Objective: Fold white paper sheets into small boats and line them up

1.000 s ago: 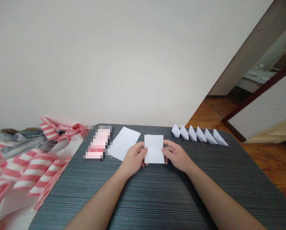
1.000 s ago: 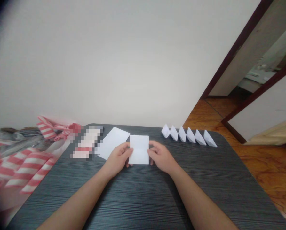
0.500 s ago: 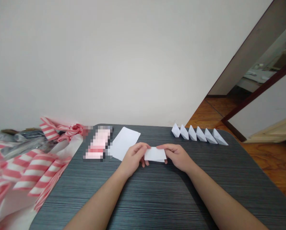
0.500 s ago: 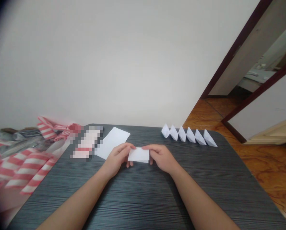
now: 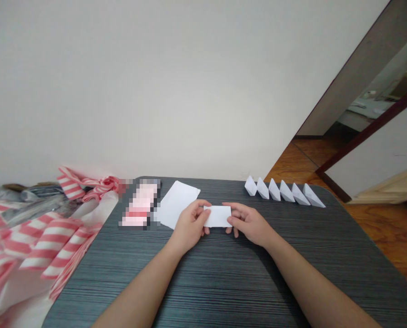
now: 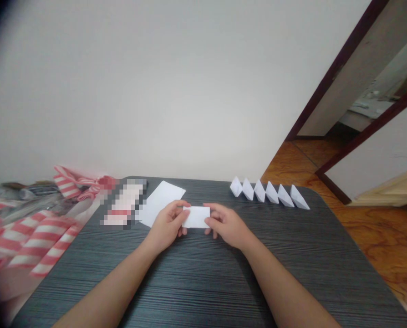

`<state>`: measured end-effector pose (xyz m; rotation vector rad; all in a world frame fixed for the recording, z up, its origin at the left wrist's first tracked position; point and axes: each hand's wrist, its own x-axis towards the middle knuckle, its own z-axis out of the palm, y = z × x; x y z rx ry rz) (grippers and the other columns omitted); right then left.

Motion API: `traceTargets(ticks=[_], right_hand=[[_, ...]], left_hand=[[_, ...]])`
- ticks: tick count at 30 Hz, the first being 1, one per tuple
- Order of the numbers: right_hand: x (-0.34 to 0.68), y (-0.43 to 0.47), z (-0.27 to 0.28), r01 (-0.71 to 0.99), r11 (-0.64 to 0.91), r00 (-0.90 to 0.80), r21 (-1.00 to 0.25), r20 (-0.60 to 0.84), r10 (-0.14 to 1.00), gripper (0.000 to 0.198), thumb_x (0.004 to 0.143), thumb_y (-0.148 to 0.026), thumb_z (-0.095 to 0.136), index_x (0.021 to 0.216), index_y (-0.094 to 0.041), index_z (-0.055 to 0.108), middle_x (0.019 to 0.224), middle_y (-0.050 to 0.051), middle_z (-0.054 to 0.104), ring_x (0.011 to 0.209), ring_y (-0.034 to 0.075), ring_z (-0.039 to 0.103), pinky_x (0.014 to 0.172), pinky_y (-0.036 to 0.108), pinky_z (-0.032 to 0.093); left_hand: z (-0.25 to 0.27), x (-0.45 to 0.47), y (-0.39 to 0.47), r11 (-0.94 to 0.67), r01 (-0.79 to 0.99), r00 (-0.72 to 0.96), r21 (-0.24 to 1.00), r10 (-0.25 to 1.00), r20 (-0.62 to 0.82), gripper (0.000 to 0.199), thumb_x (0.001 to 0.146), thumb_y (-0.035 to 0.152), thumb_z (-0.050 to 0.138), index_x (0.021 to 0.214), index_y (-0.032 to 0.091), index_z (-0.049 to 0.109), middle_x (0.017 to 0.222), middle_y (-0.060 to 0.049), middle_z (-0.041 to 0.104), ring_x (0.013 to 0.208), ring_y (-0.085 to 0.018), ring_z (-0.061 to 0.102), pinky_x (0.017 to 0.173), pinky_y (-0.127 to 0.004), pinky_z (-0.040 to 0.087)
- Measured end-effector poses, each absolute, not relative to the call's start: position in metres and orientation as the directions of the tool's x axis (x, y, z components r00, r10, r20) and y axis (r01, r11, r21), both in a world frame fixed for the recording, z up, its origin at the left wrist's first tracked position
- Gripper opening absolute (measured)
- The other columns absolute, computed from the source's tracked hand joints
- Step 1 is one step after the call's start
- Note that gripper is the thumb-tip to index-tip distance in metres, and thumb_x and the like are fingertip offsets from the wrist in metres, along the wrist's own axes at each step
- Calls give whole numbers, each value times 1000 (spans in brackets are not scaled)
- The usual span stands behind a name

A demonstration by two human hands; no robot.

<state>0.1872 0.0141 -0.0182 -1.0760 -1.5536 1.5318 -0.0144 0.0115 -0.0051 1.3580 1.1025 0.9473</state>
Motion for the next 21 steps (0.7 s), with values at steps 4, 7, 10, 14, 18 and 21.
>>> traceTargets(ticks=[4, 7, 10, 14, 18, 21], right_hand=[[186, 13, -18, 76, -55, -413, -996, -82, 907, 43, 83, -28, 55, 122, -14, 44, 67, 2, 63, 55, 14, 60, 44, 22, 44], [186, 14, -19, 76, -57, -407, -995, -83, 909, 41, 83, -28, 55, 121, -15, 44, 68, 2, 64, 55, 14, 61, 45, 22, 44], [186, 14, -20, 85, -51, -397, -995, -81, 914, 40, 83, -28, 55, 119, -15, 45, 67, 2, 64, 55, 14, 61, 44, 22, 44], [185, 14, -20, 84, -46, -404, -995, -76, 912, 40, 83, -29, 55, 119, -14, 45, 66, 2, 64, 54, 14, 61, 45, 22, 44], [185, 13, -18, 88, -41, -398, -995, -73, 915, 40, 83, -28, 55, 119, -14, 46, 65, 2, 64, 54, 14, 61, 45, 22, 44], [185, 13, -18, 101, -42, -387, -994, -78, 919, 42, 82, -29, 56, 119, -14, 45, 64, 1, 64, 54, 14, 61, 45, 22, 44]], left_hand=[[-7, -14, 11, 21, 88, 235, 996, 971, -41, 29, 85, 38, 47, 106, 18, 48, 49, 5, 51, 37, -8, 44, 35, -15, 31], [-8, -14, 11, 23, 85, 225, 996, 973, -42, 30, 85, 38, 47, 107, 18, 48, 49, 5, 52, 36, -8, 44, 35, -14, 30], [-7, -14, 11, 18, 96, 225, 995, 974, -40, 30, 85, 39, 46, 106, 18, 49, 47, 5, 52, 36, -8, 44, 35, -14, 31], [-7, -15, 11, 28, 93, 216, 995, 975, -48, 32, 84, 40, 47, 105, 17, 50, 46, 5, 52, 35, -8, 44, 35, -14, 30], [-7, -14, 10, 37, 82, 213, 996, 976, -54, 33, 83, 41, 48, 105, 16, 50, 47, 4, 53, 35, -8, 45, 35, -14, 29], [-7, -14, 10, 33, 89, 212, 996, 976, -51, 33, 84, 41, 47, 106, 17, 50, 48, 5, 53, 36, -8, 45, 35, -14, 29]])
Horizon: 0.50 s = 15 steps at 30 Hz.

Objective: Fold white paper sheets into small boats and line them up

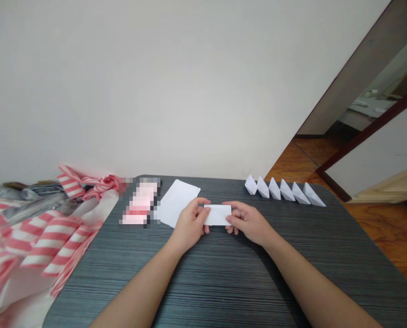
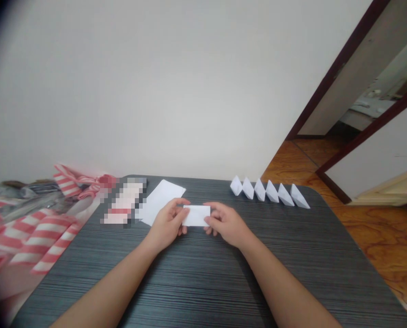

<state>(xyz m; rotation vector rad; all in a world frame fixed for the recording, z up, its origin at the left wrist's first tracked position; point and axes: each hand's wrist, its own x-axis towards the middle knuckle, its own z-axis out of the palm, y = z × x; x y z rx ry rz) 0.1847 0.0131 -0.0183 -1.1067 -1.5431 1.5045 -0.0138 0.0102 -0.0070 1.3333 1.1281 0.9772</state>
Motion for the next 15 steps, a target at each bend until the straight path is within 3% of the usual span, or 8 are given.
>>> traceTargets(ticks=[12, 15], right_hand=[[182, 11, -17, 118, 16, -383, -993, -31, 923, 41, 81, -29, 57, 119, -15, 48, 64, 0, 64, 55, 13, 60, 56, 27, 50], [181, 10, -14, 146, 8, -394, -989, -50, 918, 41, 81, -30, 57, 118, -15, 49, 64, 0, 64, 56, 14, 61, 57, 28, 51]], left_hand=[[-1, -13, 12, 47, 15, 227, 999, 973, -49, 40, 82, 35, 52, 116, 17, 43, 59, 5, 52, 48, -10, 51, 44, -19, 40], [0, -13, 12, 7, 53, 216, 999, 976, -19, 40, 79, 34, 56, 115, 17, 48, 67, 2, 57, 56, -10, 52, 50, -20, 41]])
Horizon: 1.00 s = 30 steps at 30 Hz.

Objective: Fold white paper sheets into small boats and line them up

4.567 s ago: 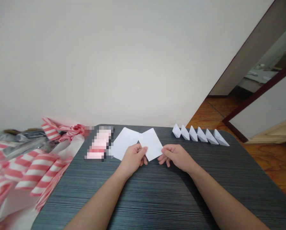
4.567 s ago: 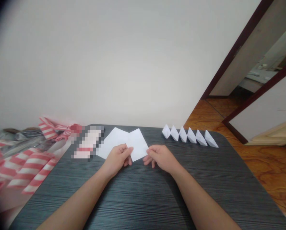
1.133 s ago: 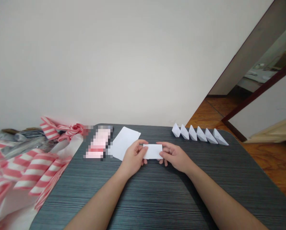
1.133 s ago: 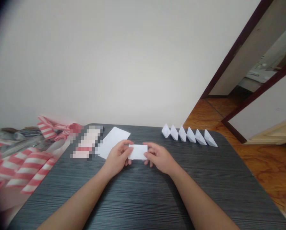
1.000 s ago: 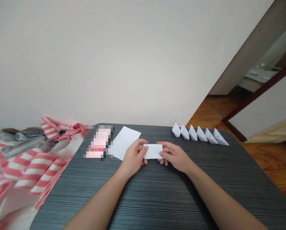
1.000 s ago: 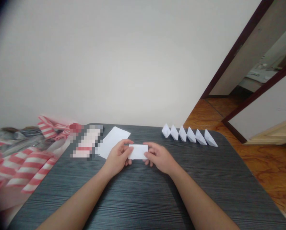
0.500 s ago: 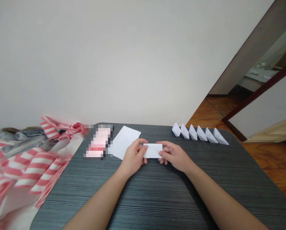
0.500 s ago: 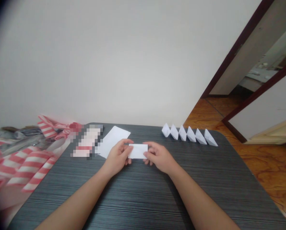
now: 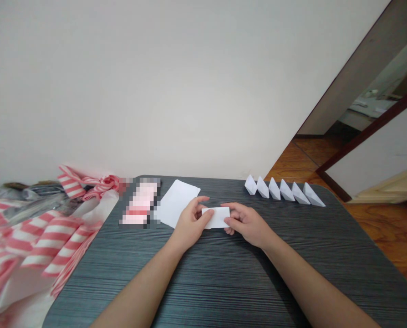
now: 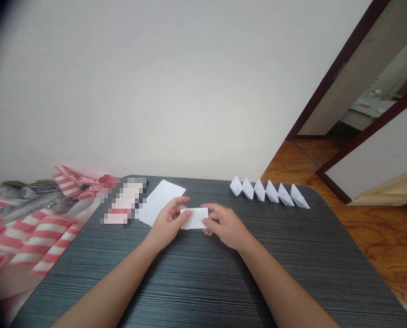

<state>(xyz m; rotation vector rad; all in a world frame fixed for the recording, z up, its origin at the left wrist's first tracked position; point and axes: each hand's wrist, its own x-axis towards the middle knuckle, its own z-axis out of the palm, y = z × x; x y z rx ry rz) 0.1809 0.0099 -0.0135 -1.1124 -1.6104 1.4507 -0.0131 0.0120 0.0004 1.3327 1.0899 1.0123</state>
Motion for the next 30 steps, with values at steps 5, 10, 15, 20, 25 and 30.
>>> traceTargets(ticks=[5, 10, 15, 20, 25, 30], right_hand=[[179, 8, -9, 168, 9, -433, -986, -65, 899, 38, 80, -28, 58, 116, -15, 50, 64, 0, 65, 57, 14, 63, 59, 27, 51], [178, 8, -10, 198, 31, -450, -980, -63, 891, 38, 81, -27, 57, 117, -15, 50, 64, 0, 65, 56, 14, 62, 58, 26, 51], [180, 8, -9, 210, 38, -482, -977, -69, 873, 32, 82, -26, 56, 111, -15, 53, 65, 1, 65, 56, 14, 62, 57, 26, 51], [182, 8, -5, 308, 120, -454, -944, -35, 890, 17, 85, -28, 51, 93, -16, 60, 63, 0, 63, 52, 12, 60, 53, 22, 46], [182, 8, 0, 428, 196, -400, -882, 9, 916, 21, 88, -28, 47, 78, -17, 62, 53, -1, 60, 51, 12, 58, 56, 23, 43], [181, 7, 0, 435, 220, -406, -873, 28, 914, 24, 89, -29, 46, 74, -17, 60, 56, 0, 61, 52, 12, 59, 55, 22, 43]], left_hand=[[4, -14, 12, -77, 257, 259, 963, 966, 8, 27, 79, 37, 55, 93, 16, 65, 81, -4, 65, 69, -15, 56, 61, -24, 42], [6, -15, 12, -105, 304, 259, 947, 966, 24, 26, 81, 36, 52, 80, 16, 68, 74, -3, 65, 68, -16, 56, 60, -24, 41], [5, -15, 11, -108, 299, 251, 948, 968, 31, 24, 79, 36, 54, 77, 17, 69, 72, -3, 66, 65, -15, 56, 56, -22, 40], [4, -14, 10, -130, 325, 266, 937, 963, 41, 24, 80, 36, 53, 75, 17, 68, 72, -2, 66, 65, -15, 55, 58, -23, 40], [5, -13, 9, -159, 351, 317, 923, 948, 43, 25, 81, 35, 51, 74, 17, 68, 71, -2, 65, 65, -15, 55, 58, -23, 39], [6, -13, 8, -159, 344, 308, 925, 950, 48, 24, 80, 33, 52, 73, 17, 68, 71, -3, 66, 66, -15, 56, 58, -23, 40]])
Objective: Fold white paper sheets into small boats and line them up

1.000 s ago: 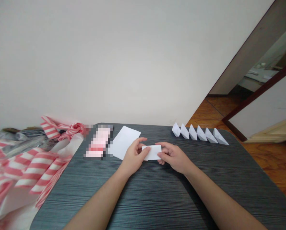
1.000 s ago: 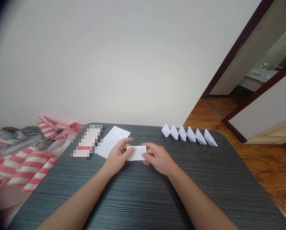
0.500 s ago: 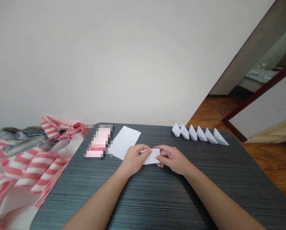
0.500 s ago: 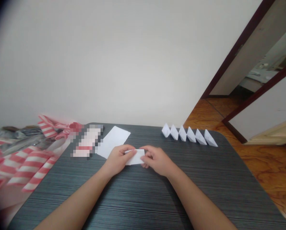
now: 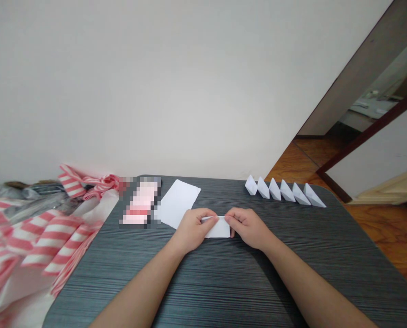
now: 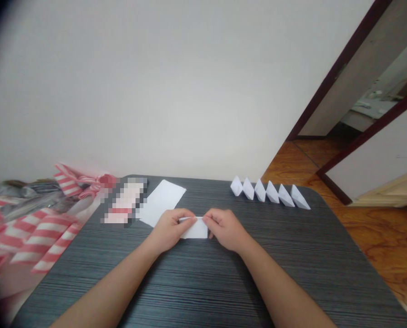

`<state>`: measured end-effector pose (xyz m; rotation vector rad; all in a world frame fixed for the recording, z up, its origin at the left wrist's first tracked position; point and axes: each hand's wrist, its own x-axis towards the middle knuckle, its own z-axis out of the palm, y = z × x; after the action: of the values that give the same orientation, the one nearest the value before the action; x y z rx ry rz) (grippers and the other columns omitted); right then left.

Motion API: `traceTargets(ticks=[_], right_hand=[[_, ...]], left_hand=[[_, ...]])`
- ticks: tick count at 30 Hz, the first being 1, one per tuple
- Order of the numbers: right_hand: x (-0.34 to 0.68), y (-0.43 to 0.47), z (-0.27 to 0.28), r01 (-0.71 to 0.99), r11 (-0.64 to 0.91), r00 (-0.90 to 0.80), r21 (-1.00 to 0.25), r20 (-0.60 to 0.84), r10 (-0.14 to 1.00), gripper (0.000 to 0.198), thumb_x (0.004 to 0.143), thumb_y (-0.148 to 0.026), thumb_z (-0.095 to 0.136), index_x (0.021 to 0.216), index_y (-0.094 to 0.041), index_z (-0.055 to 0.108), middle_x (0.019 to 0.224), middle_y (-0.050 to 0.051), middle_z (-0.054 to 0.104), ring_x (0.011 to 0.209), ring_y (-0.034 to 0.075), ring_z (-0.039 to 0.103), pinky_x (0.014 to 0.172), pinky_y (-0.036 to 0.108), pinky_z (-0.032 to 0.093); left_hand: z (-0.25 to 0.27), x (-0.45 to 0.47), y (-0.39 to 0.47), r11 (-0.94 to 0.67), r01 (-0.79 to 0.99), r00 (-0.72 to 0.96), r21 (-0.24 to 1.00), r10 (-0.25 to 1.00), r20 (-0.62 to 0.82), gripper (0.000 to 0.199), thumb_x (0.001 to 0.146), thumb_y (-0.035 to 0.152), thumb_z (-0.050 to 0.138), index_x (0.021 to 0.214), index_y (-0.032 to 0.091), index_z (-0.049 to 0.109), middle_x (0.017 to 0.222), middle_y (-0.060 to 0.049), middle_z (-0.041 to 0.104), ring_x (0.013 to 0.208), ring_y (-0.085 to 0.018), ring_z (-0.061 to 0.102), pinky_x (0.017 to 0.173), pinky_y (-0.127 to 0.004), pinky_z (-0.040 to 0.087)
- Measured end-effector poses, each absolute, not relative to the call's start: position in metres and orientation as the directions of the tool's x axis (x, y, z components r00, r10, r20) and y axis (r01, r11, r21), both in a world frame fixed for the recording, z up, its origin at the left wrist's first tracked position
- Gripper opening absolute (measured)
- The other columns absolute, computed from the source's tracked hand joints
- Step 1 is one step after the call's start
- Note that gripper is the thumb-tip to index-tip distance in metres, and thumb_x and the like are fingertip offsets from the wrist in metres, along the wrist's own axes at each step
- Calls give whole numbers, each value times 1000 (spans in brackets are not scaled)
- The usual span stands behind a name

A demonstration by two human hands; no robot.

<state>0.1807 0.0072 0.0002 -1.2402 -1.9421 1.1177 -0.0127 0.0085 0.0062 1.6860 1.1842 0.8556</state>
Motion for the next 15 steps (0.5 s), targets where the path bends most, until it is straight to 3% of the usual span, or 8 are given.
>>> traceTargets(ticks=[15], right_hand=[[176, 5, 5, 509, 281, -461, -813, 18, 887, 24, 89, -28, 46, 74, -17, 62, 57, 0, 63, 53, 12, 59, 53, 21, 42]], left_hand=[[9, -11, 6, -211, 365, 407, 907, 912, 49, 26, 84, 32, 48, 75, 17, 67, 73, -2, 65, 69, -15, 57, 61, -23, 40]])
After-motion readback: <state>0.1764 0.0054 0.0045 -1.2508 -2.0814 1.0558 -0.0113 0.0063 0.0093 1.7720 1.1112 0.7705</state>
